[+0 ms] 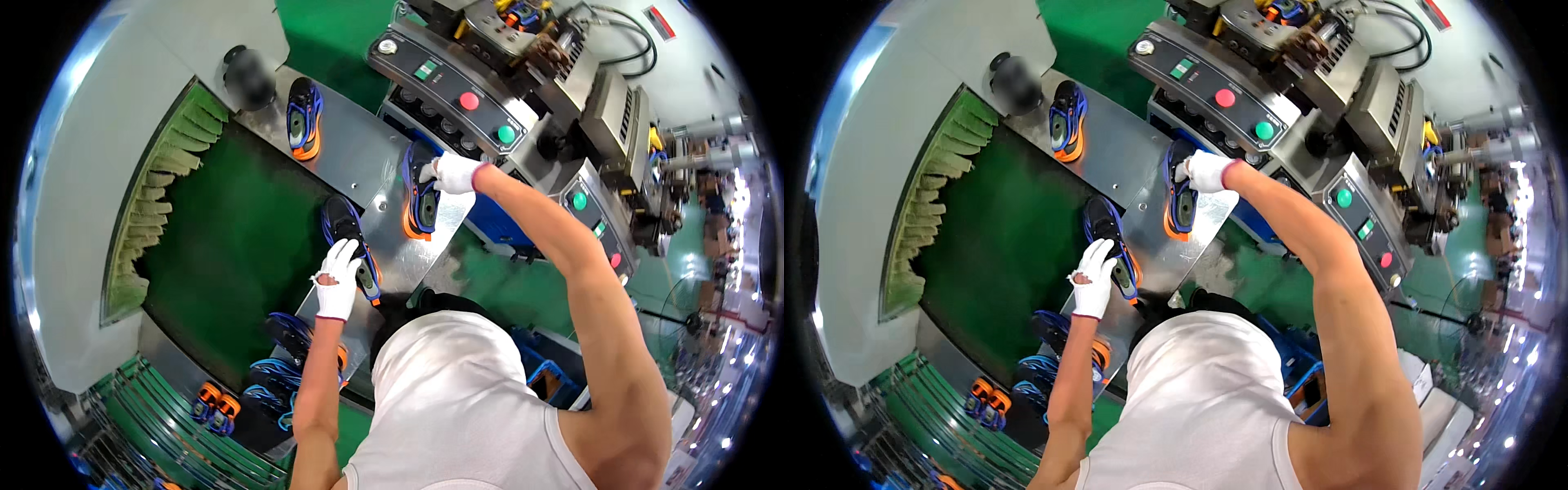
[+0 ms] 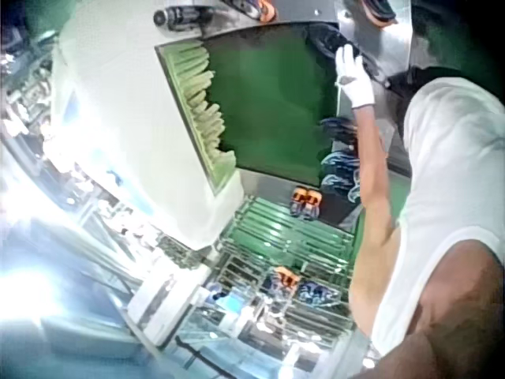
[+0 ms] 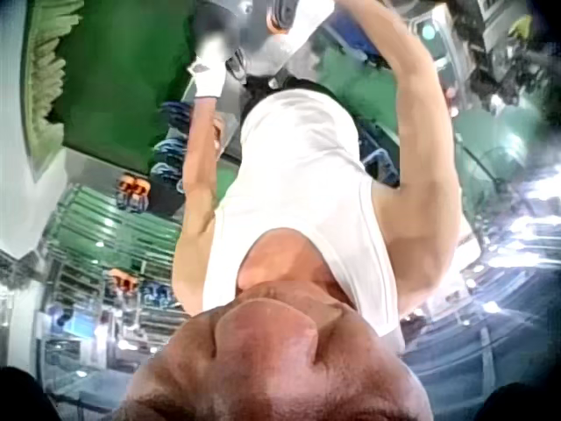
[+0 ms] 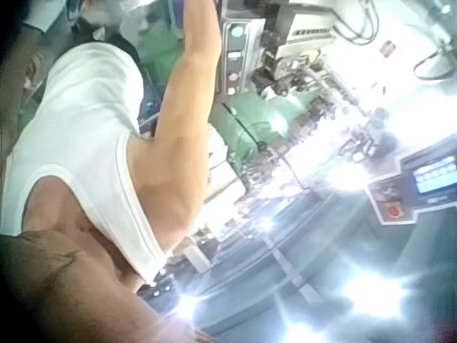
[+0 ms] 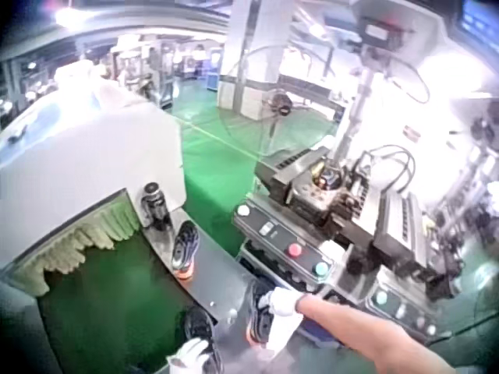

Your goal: The person places a shoe into a pressing machine, activates the press, and then moves the pressed shoe to a conveyor belt. The person repeats this process with several shoes from a nearby rack.

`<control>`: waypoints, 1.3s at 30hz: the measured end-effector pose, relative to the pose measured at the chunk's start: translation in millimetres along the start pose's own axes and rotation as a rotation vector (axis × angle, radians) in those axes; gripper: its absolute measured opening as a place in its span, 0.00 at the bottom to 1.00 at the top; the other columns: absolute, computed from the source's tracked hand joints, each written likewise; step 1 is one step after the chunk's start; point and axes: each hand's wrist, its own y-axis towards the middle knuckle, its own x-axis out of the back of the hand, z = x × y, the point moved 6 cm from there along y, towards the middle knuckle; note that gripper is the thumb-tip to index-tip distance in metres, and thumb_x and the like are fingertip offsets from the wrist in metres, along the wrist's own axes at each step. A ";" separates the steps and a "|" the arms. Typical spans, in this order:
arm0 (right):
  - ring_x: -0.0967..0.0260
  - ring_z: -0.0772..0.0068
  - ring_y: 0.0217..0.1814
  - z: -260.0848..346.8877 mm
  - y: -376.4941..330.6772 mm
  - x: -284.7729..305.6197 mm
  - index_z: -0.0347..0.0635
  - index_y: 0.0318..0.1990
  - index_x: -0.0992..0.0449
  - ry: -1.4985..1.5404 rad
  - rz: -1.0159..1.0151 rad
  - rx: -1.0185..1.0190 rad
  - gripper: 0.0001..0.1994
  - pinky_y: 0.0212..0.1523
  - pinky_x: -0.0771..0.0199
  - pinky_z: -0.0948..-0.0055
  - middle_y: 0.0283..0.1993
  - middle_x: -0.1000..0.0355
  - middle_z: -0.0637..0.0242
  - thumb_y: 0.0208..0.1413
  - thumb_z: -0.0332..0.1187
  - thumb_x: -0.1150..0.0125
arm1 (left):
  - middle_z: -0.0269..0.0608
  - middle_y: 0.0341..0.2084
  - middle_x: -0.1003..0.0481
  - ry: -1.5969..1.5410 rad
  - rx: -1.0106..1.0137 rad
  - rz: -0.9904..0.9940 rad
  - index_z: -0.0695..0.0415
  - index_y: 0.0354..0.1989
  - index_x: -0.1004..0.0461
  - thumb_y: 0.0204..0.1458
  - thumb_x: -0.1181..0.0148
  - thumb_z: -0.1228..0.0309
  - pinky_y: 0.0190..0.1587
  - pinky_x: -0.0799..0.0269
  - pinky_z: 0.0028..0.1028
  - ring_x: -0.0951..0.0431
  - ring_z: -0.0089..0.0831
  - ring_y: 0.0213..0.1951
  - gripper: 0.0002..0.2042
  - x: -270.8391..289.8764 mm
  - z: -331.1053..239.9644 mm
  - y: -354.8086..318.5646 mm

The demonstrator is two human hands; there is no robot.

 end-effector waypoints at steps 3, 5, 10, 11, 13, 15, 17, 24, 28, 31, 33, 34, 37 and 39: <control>0.20 0.52 0.42 -16.4 17.6 -2.3 0.43 0.45 0.16 -0.011 0.141 0.008 0.19 0.45 0.21 0.60 0.40 0.18 0.53 0.42 0.25 0.39 | 0.44 0.53 0.21 0.083 -0.092 0.124 0.51 0.54 0.20 0.60 0.41 0.67 0.58 0.27 0.37 0.21 0.43 0.55 0.14 8.2 5.0 19.5; 0.21 0.53 0.38 -16.3 25.5 -0.3 0.46 0.40 0.15 -0.089 0.181 0.051 0.17 0.41 0.22 0.59 0.37 0.19 0.57 0.39 0.27 0.37 | 0.42 0.52 0.20 0.085 -0.111 0.213 0.50 0.52 0.19 0.60 0.40 0.64 0.57 0.27 0.37 0.20 0.41 0.54 0.14 13.8 4.9 33.0; 0.21 0.52 0.38 -26.0 25.2 -1.8 0.47 0.39 0.15 -0.101 0.063 0.093 0.15 0.41 0.22 0.58 0.37 0.19 0.57 0.40 0.30 0.35 | 0.39 0.52 0.19 0.181 -0.060 0.249 0.48 0.52 0.18 0.60 0.40 0.61 0.58 0.29 0.37 0.20 0.39 0.55 0.15 18.7 -1.5 41.4; 0.20 0.52 0.40 -21.9 21.6 1.2 0.46 0.43 0.15 -0.117 0.036 0.098 0.17 0.43 0.22 0.59 0.40 0.18 0.55 0.41 0.31 0.35 | 0.39 0.52 0.19 0.179 -0.047 0.243 0.48 0.52 0.18 0.60 0.40 0.61 0.58 0.29 0.37 0.21 0.39 0.55 0.15 18.4 -4.0 40.2; 0.19 0.51 0.44 -19.2 9.5 1.8 0.43 0.50 0.18 -0.033 -0.138 0.029 0.22 0.47 0.21 0.59 0.44 0.18 0.52 0.44 0.33 0.34 | 0.42 0.57 0.23 0.247 0.045 0.216 0.50 0.62 0.26 0.61 0.39 0.62 0.62 0.33 0.37 0.22 0.40 0.57 0.21 12.7 -0.3 31.1; 0.19 0.50 0.48 -25.1 -16.3 -13.1 0.39 0.59 0.23 0.161 -0.427 -0.115 0.28 0.51 0.20 0.61 0.49 0.20 0.48 0.47 0.36 0.34 | 0.49 0.61 0.28 -0.034 0.233 0.003 0.57 0.70 0.36 0.60 0.36 0.65 0.67 0.37 0.39 0.26 0.43 0.61 0.30 -6.7 8.6 3.8; 0.25 0.48 0.60 -22.2 -54.6 -43.5 0.35 0.67 0.35 0.299 -0.673 -0.408 0.41 0.62 0.26 0.62 0.58 0.23 0.47 0.47 0.46 0.30 | 0.62 0.63 0.36 -0.055 0.404 -0.137 0.70 0.71 0.46 0.45 0.22 0.63 0.69 0.39 0.42 0.31 0.53 0.63 0.48 -27.0 -12.7 -12.7; 0.20 0.48 0.44 9.2 -35.7 -113.0 0.29 0.44 0.23 0.532 -0.692 -1.141 0.29 0.49 0.21 0.59 0.41 0.21 0.45 0.45 0.49 0.29 | 0.56 0.51 0.26 -0.178 0.620 -0.206 0.66 0.69 0.45 0.45 0.27 0.71 0.53 0.24 0.39 0.21 0.47 0.48 0.43 -66.3 -5.6 4.6; 0.21 0.59 0.42 12.6 -65.1 -116.5 0.31 0.47 0.25 1.033 -0.797 -0.985 0.28 0.44 0.20 0.64 0.42 0.22 0.51 0.44 0.43 0.26 | 0.50 0.46 0.22 -0.170 0.617 -0.110 0.65 0.61 0.35 0.39 0.23 0.69 0.48 0.22 0.38 0.19 0.41 0.43 0.38 -32.3 18.4 34.7; 0.21 0.67 0.41 29.3 -97.8 -138.3 0.34 0.58 0.29 1.728 -0.947 -0.592 0.29 0.42 0.18 0.66 0.47 0.22 0.60 0.47 0.30 0.24 | 0.40 0.33 0.22 -0.203 0.494 -0.066 0.64 0.44 0.27 0.38 0.21 0.69 0.35 0.23 0.35 0.23 0.31 0.31 0.25 -27.2 24.5 43.5; 0.20 0.67 0.43 55.4 -156.7 -152.8 0.33 0.57 0.28 1.987 -0.981 -0.623 0.26 0.45 0.16 0.67 0.47 0.21 0.58 0.50 0.25 0.26 | 0.40 0.30 0.23 -0.238 0.474 0.241 0.64 0.42 0.29 0.39 0.21 0.68 0.30 0.24 0.34 0.24 0.29 0.27 0.25 -35.0 -50.9 55.8; 0.19 0.66 0.44 71.7 -185.0 -154.5 0.32 0.54 0.27 1.986 -1.044 -0.595 0.23 0.45 0.16 0.65 0.47 0.21 0.58 0.50 0.24 0.26 | 0.35 0.24 0.28 -0.301 0.479 0.233 0.61 0.37 0.32 0.40 0.22 0.69 0.21 0.29 0.32 0.29 0.24 0.21 0.23 -37.6 -92.7 50.9; 0.20 0.68 0.43 109.2 -253.9 -179.6 0.30 0.51 0.24 1.926 -1.255 -0.659 0.19 0.46 0.16 0.67 0.47 0.20 0.58 0.51 0.20 0.27 | 0.43 0.36 0.21 -0.215 0.190 0.429 0.64 0.49 0.28 0.43 0.24 0.67 0.41 0.21 0.38 0.21 0.34 0.35 0.26 -79.7 -153.0 33.9; 0.21 0.70 0.46 133.5 -305.2 -185.9 0.30 0.54 0.26 1.915 -1.546 -0.555 0.23 0.48 0.17 0.68 0.49 0.21 0.58 0.50 0.22 0.26 | 0.48 0.47 0.21 -0.020 0.080 0.672 0.62 0.60 0.32 0.43 0.24 0.67 0.54 0.24 0.38 0.20 0.39 0.47 0.34 -102.9 -223.9 20.0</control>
